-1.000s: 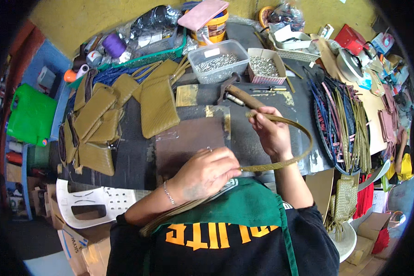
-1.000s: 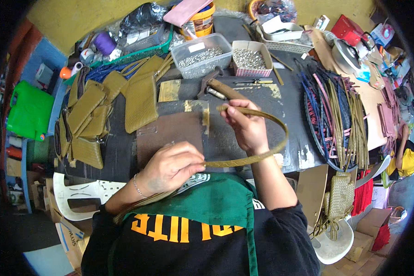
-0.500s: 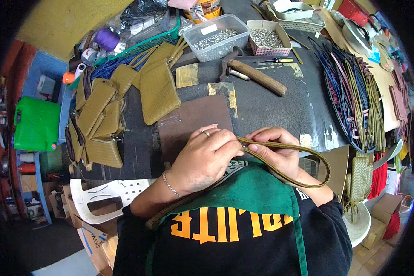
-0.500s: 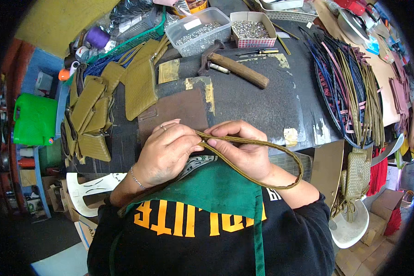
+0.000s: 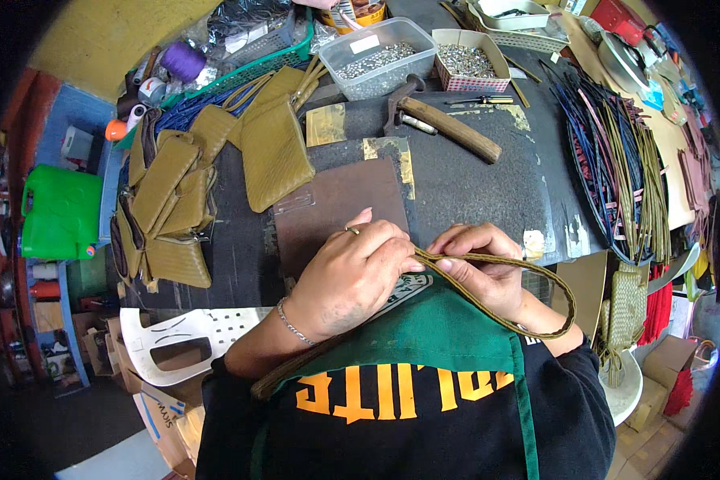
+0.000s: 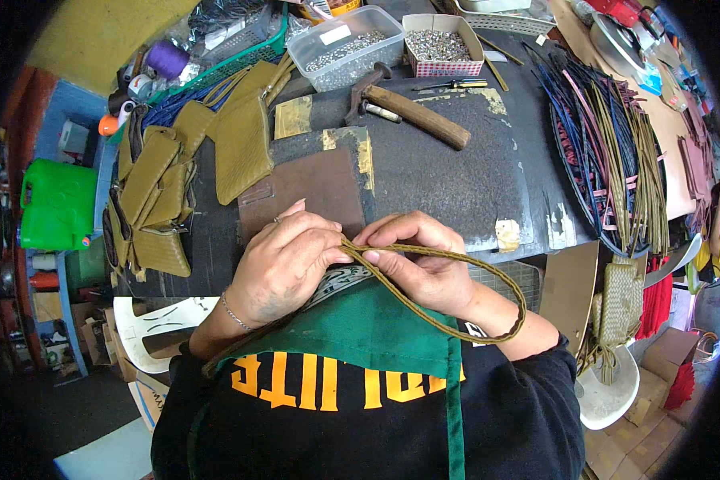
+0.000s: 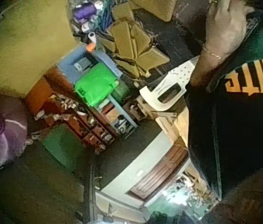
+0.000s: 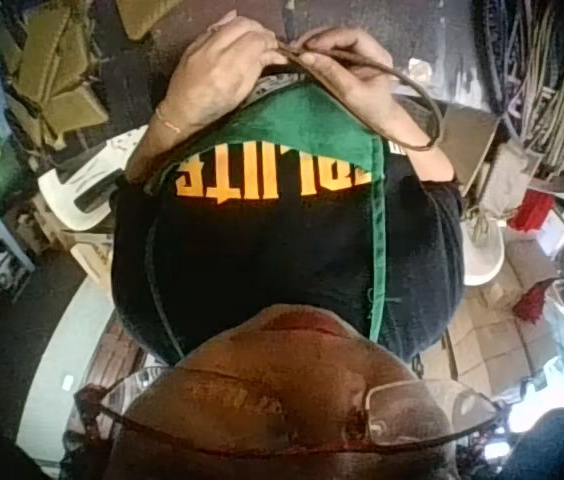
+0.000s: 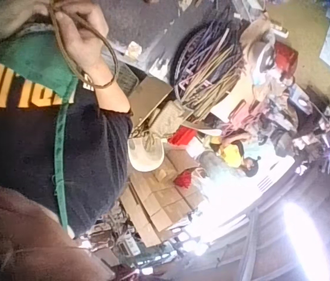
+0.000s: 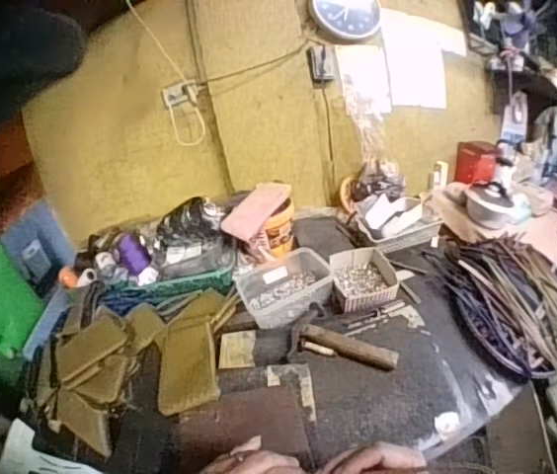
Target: The person attaches thin leather straps to a larger leather piece by threading the straps through holes in the material by hand, and then picks up and handles several smaller leather pouches one at a time.
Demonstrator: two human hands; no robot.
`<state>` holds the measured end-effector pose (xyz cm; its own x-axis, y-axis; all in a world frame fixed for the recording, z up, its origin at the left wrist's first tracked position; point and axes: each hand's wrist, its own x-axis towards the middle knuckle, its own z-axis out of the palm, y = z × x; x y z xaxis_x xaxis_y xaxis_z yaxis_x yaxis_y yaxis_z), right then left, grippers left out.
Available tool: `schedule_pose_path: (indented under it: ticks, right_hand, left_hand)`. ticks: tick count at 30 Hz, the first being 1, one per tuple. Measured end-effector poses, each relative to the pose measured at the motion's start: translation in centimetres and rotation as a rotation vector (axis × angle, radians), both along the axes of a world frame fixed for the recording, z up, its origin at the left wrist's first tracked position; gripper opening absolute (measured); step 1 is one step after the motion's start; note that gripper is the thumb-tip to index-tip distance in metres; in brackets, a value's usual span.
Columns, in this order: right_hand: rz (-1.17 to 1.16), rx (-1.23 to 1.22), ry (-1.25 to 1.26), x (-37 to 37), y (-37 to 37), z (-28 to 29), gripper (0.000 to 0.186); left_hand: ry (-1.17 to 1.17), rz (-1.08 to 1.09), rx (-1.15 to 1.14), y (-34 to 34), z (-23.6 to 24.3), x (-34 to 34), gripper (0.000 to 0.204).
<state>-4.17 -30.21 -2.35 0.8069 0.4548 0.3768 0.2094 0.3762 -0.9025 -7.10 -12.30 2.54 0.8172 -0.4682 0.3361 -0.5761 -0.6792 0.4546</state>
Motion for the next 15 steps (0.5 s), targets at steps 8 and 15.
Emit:
schedule_pose_path:
  ticks: [8, 15]
  right_hand:
    - [-0.09, -0.049, -0.077, -0.7, 0.6, -0.2, 0.027]
    - [-0.139, 0.085, -0.011, -0.9, 1.2, -0.9, 0.032]
  left_hand:
    - [-0.024, -0.068, 0.14, 0.0, 0.1, 0.3, 0.016]
    - [0.117, -0.037, -0.08, -0.6, 0.3, 0.2, 0.02]
